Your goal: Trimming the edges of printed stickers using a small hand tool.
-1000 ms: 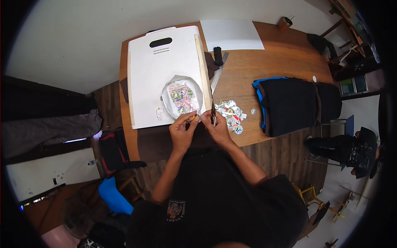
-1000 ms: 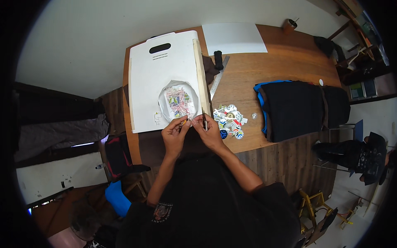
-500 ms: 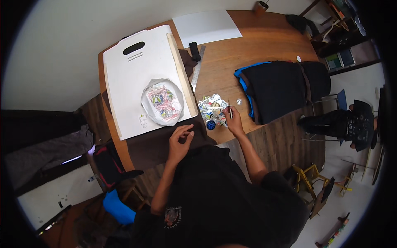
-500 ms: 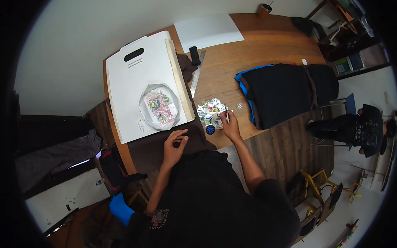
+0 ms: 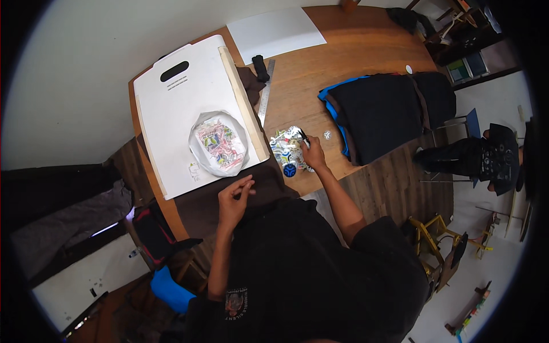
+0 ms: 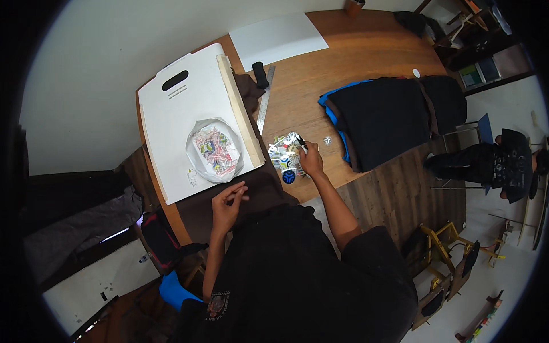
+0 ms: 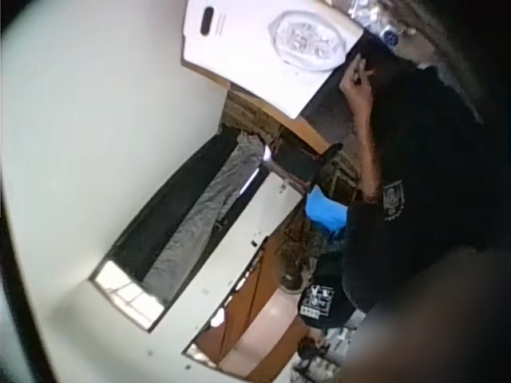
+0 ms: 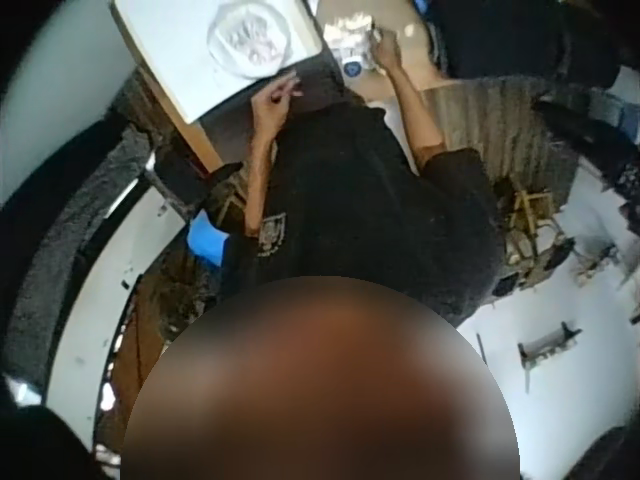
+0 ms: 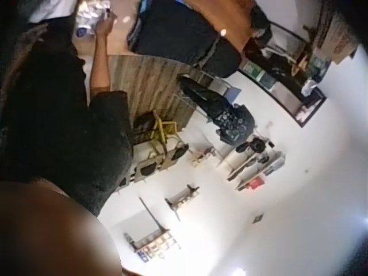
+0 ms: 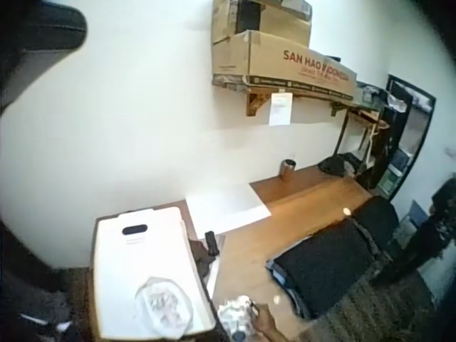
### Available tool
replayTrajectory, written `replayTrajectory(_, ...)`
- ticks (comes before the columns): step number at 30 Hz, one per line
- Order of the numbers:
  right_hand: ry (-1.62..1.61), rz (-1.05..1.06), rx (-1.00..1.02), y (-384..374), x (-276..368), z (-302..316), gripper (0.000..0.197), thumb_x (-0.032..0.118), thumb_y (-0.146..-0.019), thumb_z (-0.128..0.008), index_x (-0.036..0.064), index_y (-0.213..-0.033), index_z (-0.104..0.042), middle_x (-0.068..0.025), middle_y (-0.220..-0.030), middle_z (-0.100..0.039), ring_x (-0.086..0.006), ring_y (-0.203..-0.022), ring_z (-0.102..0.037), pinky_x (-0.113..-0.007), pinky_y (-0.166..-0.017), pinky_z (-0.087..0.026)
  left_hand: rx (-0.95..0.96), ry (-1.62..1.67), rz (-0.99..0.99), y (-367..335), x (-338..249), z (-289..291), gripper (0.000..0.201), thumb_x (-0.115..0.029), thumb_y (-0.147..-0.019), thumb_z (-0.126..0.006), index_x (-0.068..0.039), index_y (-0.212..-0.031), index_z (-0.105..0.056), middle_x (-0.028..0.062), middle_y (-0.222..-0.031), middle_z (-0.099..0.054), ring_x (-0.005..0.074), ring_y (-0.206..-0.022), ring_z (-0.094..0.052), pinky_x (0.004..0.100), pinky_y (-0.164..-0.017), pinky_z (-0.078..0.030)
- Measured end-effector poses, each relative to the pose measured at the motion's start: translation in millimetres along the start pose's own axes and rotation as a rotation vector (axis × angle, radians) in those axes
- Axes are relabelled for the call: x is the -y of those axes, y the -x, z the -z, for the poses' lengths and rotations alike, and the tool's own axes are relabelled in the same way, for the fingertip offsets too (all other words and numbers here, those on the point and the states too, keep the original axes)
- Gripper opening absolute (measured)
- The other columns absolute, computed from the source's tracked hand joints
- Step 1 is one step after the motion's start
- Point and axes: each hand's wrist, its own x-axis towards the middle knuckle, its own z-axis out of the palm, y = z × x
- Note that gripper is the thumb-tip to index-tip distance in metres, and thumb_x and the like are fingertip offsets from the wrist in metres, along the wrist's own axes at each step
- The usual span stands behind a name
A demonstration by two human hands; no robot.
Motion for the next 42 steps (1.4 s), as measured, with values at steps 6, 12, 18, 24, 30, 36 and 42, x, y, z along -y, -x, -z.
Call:
replayTrajectory(6, -0.046, -0.090, 0.199, 0, 29, -6, 0.036, 0.027, -0.089, -0.065, 0.0086, -0.120, -0.062, -0.0201, -0.105, -0.069, -0.0365, -0.097, -0.067, -0.043, -0.082, -0.053, 0.086, -0.237, 0.155, 8, 10, 15, 0.020, -0.018, -0.093, -0.069, 0.001, -0.087, -0.067, 0.0040, -0.056, -0.055, 0.0065, -0.052, -0.050, 0.0257, -0.047, -0.035)
replayTrajectory(12, 0.042, -0.111, 0.278, -19, 50, -16, 0.043, 0.029, -0.087, -0.068, 0.0247, -0.129, -0.059, -0.0161, -0.100, -0.072, -0.0350, -0.094, -0.069, -0.043, -0.080, -0.054, 0.007, -0.325, -0.074, 4, -3, 12, 0.025, -0.017, -0.088, -0.074, 0.000, -0.075, -0.061, 0.0026, -0.058, -0.039, 0.0093, -0.052, -0.036, 0.0284, -0.048, -0.031)
replayTrajectory(18, 0.088, 0.169, 0.318, -39, 45, -30, 0.041, 0.028, -0.085, -0.069, 0.0251, -0.125, -0.061, -0.0124, -0.105, -0.071, -0.0343, -0.096, -0.067, -0.044, -0.079, -0.054, 0.003, -0.316, -0.091, 1, -13, 14, 0.018, -0.013, -0.085, -0.075, -0.001, -0.079, -0.064, 0.0032, -0.066, -0.047, 0.0103, -0.058, -0.043, 0.0264, -0.052, -0.034)
replayTrajectory(24, 0.148, 0.058, 0.329, -40, 45, -22, 0.024, 0.025, -0.084, -0.070, 0.0161, -0.106, -0.067, -0.0141, -0.096, -0.070, -0.0352, -0.092, -0.067, -0.047, -0.077, -0.052, -0.009, -0.260, -0.091, 1, -14, 14, 0.013, -0.010, -0.085, -0.075, -0.001, -0.082, -0.067, 0.0031, -0.068, -0.051, 0.0100, -0.060, -0.047, 0.0256, -0.055, -0.038)
replayTrajectory(30, -0.305, 0.046, 0.286, -32, 73, 11, 0.022, 0.018, -0.083, -0.073, 0.0007, -0.095, -0.067, -0.0096, -0.091, -0.065, -0.0218, -0.087, -0.062, -0.035, -0.079, -0.049, -0.042, -0.225, -0.247, -7, -36, 8, 0.008, -0.007, -0.084, -0.074, -0.001, -0.086, -0.068, 0.0044, -0.073, -0.054, 0.0114, -0.065, -0.049, 0.0254, -0.060, -0.041)
replayTrajectory(36, -0.458, 0.210, 0.526, 1, 172, 76, 0.025, 0.013, -0.088, -0.073, -0.0008, -0.106, -0.062, -0.0030, -0.099, -0.064, -0.0096, -0.088, -0.056, -0.023, -0.080, -0.046, -0.126, -0.261, -0.472, -39, -78, -1, 0.021, -0.002, -0.085, -0.070, -0.003, -0.105, -0.070, 0.0111, -0.105, -0.059, 0.0223, -0.096, -0.062, 0.0298, -0.079, -0.049)
replayTrajectory(42, -0.658, 0.357, 0.702, 16, 244, 108, 0.041, 0.007, -0.084, -0.077, 0.0005, -0.118, -0.054, -0.0038, -0.107, -0.064, -0.0092, -0.095, -0.057, -0.024, -0.082, -0.047, -0.194, -0.039, -0.456, -52, -107, 9, 0.019, 0.003, -0.088, -0.065, -0.001, -0.105, -0.069, 0.0138, -0.106, -0.063, 0.0218, -0.103, -0.063, 0.0298, -0.083, -0.051)
